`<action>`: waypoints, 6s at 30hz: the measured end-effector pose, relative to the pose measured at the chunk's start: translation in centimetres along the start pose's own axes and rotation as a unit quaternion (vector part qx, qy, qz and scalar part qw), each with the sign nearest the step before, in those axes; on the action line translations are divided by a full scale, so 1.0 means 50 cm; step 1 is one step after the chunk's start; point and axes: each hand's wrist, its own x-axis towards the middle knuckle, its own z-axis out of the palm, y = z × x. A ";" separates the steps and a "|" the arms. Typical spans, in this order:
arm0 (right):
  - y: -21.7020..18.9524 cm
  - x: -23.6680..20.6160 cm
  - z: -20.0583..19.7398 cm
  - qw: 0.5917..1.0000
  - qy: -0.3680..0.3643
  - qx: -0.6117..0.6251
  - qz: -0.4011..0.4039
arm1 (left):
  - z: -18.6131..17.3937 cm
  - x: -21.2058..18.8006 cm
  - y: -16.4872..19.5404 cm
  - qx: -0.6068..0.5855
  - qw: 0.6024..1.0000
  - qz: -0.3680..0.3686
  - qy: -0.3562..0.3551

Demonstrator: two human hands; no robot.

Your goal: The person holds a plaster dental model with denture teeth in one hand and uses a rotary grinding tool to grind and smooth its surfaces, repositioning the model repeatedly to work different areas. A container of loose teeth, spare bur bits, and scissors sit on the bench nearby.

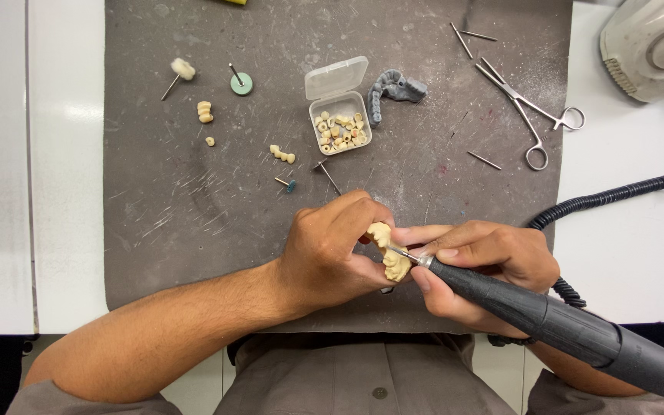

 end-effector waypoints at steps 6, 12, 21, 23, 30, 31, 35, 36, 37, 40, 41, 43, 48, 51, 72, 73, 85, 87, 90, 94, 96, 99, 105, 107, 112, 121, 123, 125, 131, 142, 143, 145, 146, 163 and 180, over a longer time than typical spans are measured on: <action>-0.002 -0.001 0.001 1.000 0.001 -0.003 0.008 | -0.001 0.001 0.000 0.007 1.000 0.001 -0.001; -0.003 -0.001 0.000 1.000 0.000 -0.004 0.006 | -0.002 0.000 0.001 0.009 1.000 -0.002 -0.001; -0.001 -0.001 -0.002 1.000 -0.004 -0.007 0.011 | -0.001 -0.001 -0.001 0.006 1.000 -0.002 -0.002; 0.000 -0.001 -0.001 1.000 -0.002 -0.001 0.007 | -0.001 -0.001 -0.002 0.005 1.000 -0.004 -0.005; -0.002 -0.003 -0.002 1.000 -0.003 0.007 0.014 | 0.000 -0.001 0.000 0.005 1.000 -0.006 0.000; -0.003 -0.003 -0.003 1.000 -0.004 0.007 0.015 | 0.000 -0.001 0.000 0.003 1.000 -0.007 0.000; -0.003 -0.004 -0.003 1.000 -0.005 0.006 0.013 | 0.000 -0.001 0.001 0.005 1.000 -0.007 0.001; -0.003 -0.004 -0.003 1.000 -0.004 0.006 0.011 | 0.000 -0.001 0.001 0.007 1.000 -0.007 0.002; -0.002 -0.004 -0.002 1.000 -0.004 0.006 0.011 | 0.000 0.000 0.001 0.005 1.000 -0.006 0.002; -0.001 -0.004 -0.002 1.000 -0.002 0.006 0.009 | 0.000 0.000 0.000 0.003 1.000 -0.007 0.001; -0.001 -0.004 -0.002 1.000 -0.002 0.007 0.008 | 0.000 0.000 0.000 0.003 1.000 -0.007 0.001; 0.000 -0.003 -0.002 1.000 -0.003 0.007 0.008 | 0.000 0.000 0.000 0.002 1.000 -0.008 0.001; -0.001 -0.003 -0.002 1.000 -0.001 0.004 0.011 | 0.001 -0.001 -0.001 0.000 1.000 -0.007 0.004; -0.001 -0.003 0.000 1.000 0.000 0.000 0.006 | 0.001 -0.001 0.001 0.004 1.000 -0.009 0.004; -0.004 0.000 0.000 1.000 -0.003 0.008 0.011 | 0.001 -0.004 0.000 0.003 1.000 -0.005 0.005; -0.005 0.000 0.000 1.000 -0.004 0.004 0.008 | 0.001 -0.003 0.000 0.003 1.000 -0.003 0.005; 0.014 -0.030 -0.015 0.995 0.049 0.080 0.025 | -0.007 0.002 0.014 0.007 0.999 0.033 0.024; 0.021 -0.037 -0.018 0.991 0.078 0.102 0.036 | -0.010 -0.002 0.029 0.021 0.998 0.042 0.047; 0.032 -0.042 -0.016 0.987 0.108 0.112 0.036 | -0.017 -0.003 0.038 -0.005 0.997 0.067 0.049; 0.040 -0.042 -0.014 0.988 0.110 0.104 0.039 | -0.022 -0.006 0.041 -0.034 0.995 0.080 0.037; 0.036 -0.039 -0.016 0.988 0.097 0.109 0.042 | -0.026 -0.010 0.039 -0.035 0.995 0.084 0.030; 0.024 -0.032 -0.023 0.994 0.054 0.086 0.035 | -0.023 -0.012 0.031 -0.031 0.996 0.079 0.037; 0.008 -0.015 -0.015 0.998 0.002 0.054 0.028 | -0.017 0.001 -0.002 -0.043 0.999 0.001 0.002; 0.006 -0.012 -0.008 0.998 0.001 0.056 0.034 | -0.014 0.001 -0.003 -0.049 0.999 -0.023 0.003; 0.002 -0.006 -0.001 0.998 0.006 0.042 0.038 | -0.011 0.002 0.004 -0.045 0.998 -0.039 0.004; -0.003 0.004 0.001 0.999 0.001 0.013 0.040 | -0.011 0.003 0.001 -0.037 0.999 -0.032 0.000; -0.003 0.004 0.002 0.999 0.003 0.007 0.038 | -0.010 0.003 0.000 -0.036 0.999 -0.030 -0.001; -0.003 0.004 0.002 0.999 0.002 0.004 0.036 | -0.010 0.004 -0.001 -0.031 0.999 -0.027 -0.002; 0.000 0.005 -0.001 1.000 -0.005 -0.001 0.028 | -0.006 0.003 -0.001 -0.020 1.000 -0.024 -0.002; 0.000 0.004 0.002 1.000 0.000 0.005 0.031 | -0.005 0.002 0.000 -0.011 1.000 -0.024 0.001; -0.001 0.004 0.002 1.000 0.002 0.005 0.029 | -0.005 0.002 0.000 -0.010 1.000 -0.024 0.002; -0.001 0.003 0.003 1.000 0.003 0.005 0.029 | -0.005 0.001 -0.001 -0.012 1.000 -0.025 0.002; -0.001 0.003 0.003 1.000 0.002 0.005 0.029 | -0.005 0.001 -0.001 -0.014 1.000 -0.025 0.001; 0.003 -0.001 0.003 0.999 0.003 0.012 0.029 | -0.005 -0.003 -0.003 -0.024 0.999 -0.027 -0.005; 0.003 0.001 0.004 1.000 0.006 0.015 0.025 | -0.004 -0.001 -0.003 -0.020 0.999 -0.029 -0.004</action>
